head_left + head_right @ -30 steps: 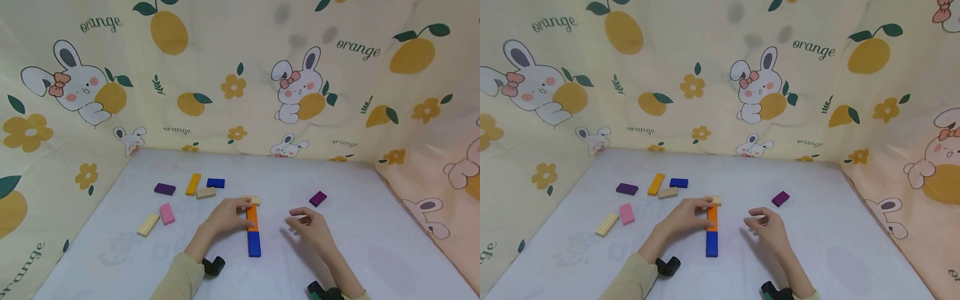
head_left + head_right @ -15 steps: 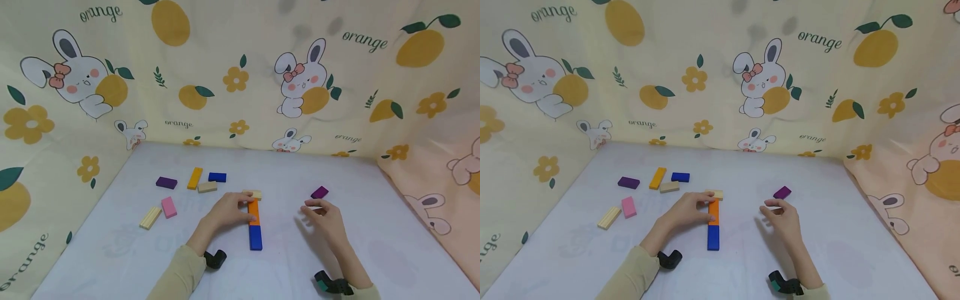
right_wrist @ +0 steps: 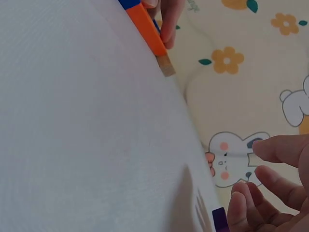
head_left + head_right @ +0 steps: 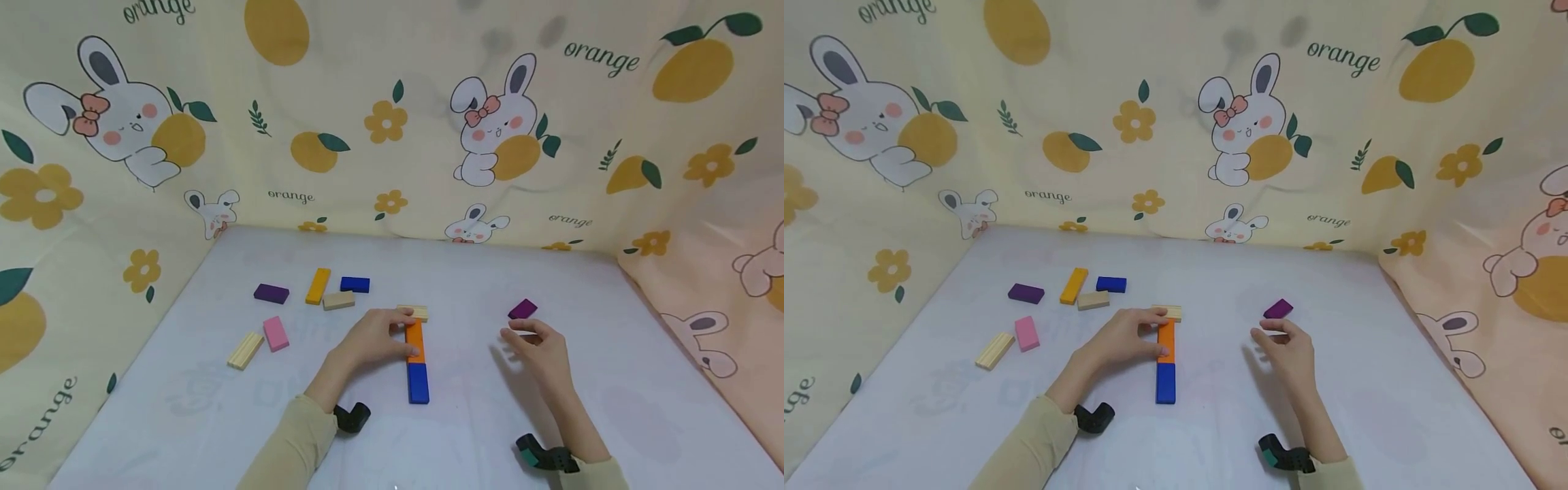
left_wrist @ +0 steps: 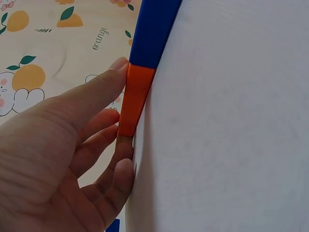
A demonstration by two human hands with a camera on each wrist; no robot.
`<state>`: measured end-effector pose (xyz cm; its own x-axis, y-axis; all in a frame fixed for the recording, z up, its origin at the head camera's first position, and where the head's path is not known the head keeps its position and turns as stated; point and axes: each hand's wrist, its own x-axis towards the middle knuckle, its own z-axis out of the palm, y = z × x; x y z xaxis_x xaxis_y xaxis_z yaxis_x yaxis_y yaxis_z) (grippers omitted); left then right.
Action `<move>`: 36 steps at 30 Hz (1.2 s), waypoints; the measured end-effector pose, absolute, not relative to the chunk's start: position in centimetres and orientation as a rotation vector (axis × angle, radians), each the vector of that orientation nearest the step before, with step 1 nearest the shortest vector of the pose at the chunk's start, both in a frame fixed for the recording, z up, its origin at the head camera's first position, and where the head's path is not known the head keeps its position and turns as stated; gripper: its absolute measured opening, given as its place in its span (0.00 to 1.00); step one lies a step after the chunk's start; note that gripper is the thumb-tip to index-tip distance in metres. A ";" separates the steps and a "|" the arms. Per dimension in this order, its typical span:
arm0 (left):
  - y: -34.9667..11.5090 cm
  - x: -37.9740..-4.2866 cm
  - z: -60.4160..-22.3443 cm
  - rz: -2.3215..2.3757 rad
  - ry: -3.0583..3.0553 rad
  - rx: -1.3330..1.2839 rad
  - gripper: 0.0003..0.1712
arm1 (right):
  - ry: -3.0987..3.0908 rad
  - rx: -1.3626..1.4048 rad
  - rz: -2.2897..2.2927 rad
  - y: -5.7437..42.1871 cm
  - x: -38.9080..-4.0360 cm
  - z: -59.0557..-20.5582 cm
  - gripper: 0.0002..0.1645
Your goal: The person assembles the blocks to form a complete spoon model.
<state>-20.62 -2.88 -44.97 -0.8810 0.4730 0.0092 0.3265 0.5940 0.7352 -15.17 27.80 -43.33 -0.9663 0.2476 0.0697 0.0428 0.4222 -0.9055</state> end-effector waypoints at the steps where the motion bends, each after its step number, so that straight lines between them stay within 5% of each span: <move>1: -2.9 -20.7 -44.9 1.155 2.635 0.672 0.33 | -2.469 -0.267 1.615 27.8 -15.2 -43.2 0.26; 9: -3.0 -21.0 -44.9 1.158 2.628 0.724 0.34 | -2.189 -0.331 2.031 28.2 -15.7 -42.0 0.23; 26: -3.0 -20.8 -45.0 1.159 2.631 0.725 0.33 | -2.501 -0.131 1.689 35.6 -18.6 -42.2 0.28; 36: -3.0 -20.6 -44.9 1.163 2.637 0.741 0.33 | -2.694 -0.203 1.619 36.1 -20.2 -42.6 0.47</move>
